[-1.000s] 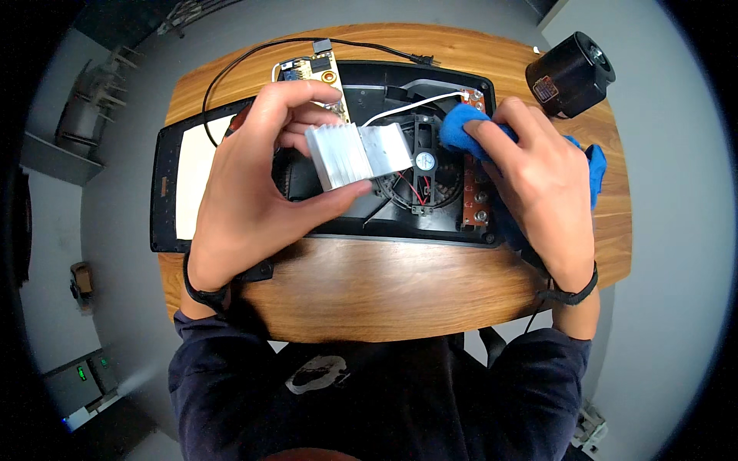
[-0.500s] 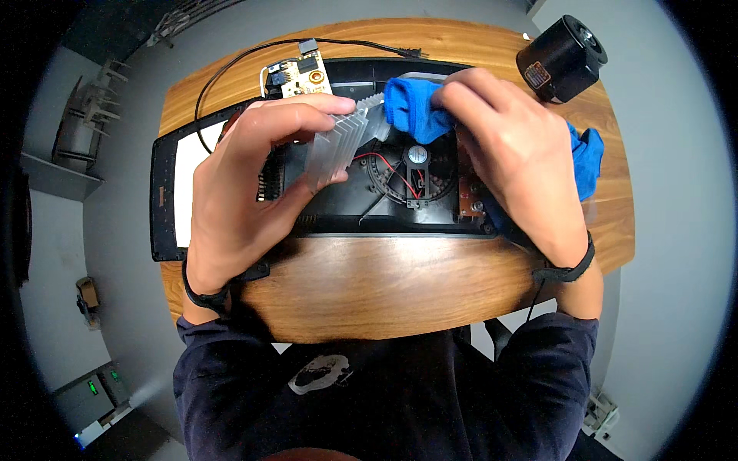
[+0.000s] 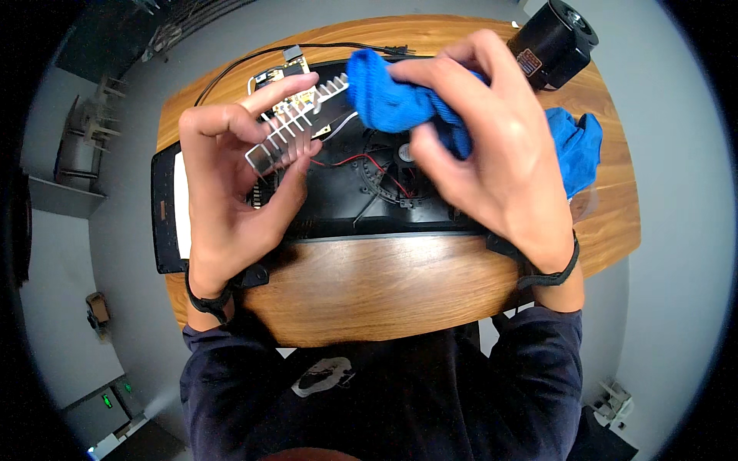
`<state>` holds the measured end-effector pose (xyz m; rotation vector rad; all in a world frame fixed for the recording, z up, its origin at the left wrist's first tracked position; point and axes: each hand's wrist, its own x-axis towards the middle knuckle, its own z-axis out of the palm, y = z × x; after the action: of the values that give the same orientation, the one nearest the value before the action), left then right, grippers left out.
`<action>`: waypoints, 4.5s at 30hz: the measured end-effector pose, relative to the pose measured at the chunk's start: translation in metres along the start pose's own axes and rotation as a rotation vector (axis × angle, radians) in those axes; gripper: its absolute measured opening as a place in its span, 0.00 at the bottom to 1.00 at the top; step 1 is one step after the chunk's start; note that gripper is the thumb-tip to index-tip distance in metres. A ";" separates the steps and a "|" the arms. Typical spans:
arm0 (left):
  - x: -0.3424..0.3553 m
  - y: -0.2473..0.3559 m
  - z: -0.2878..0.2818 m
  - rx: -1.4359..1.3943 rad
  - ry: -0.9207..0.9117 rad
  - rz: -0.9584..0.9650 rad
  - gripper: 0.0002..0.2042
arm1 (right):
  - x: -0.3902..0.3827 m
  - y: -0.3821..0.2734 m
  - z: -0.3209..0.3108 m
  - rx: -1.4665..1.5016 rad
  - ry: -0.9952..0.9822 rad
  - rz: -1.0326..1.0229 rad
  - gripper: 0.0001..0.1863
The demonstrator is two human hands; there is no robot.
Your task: The person disassembles an induction cooktop, cleans a heatsink with a blue cloth, and reattaches it to a circuit board using a screwdriver. The person handles wires, a fan, and a copper coil during the process.
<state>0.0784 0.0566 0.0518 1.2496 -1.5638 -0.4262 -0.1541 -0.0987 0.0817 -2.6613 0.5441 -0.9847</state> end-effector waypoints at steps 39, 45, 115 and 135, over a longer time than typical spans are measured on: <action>0.009 -0.007 0.004 0.412 -0.117 0.238 0.15 | 0.001 0.015 0.020 0.109 -0.081 -0.137 0.16; 0.008 -0.007 0.004 0.405 -0.131 0.255 0.14 | 0.002 0.019 0.018 0.095 -0.107 -0.194 0.16; -0.002 0.001 0.013 0.261 -0.251 0.008 0.17 | -0.004 0.026 0.029 0.179 -0.007 -0.069 0.13; -0.001 0.000 0.019 0.335 -0.219 0.013 0.18 | -0.003 0.022 0.022 0.169 0.039 -0.126 0.13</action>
<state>0.0624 0.0519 0.0434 1.4842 -1.8852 -0.3079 -0.1470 -0.1153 0.0560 -2.5558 0.2888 -1.0692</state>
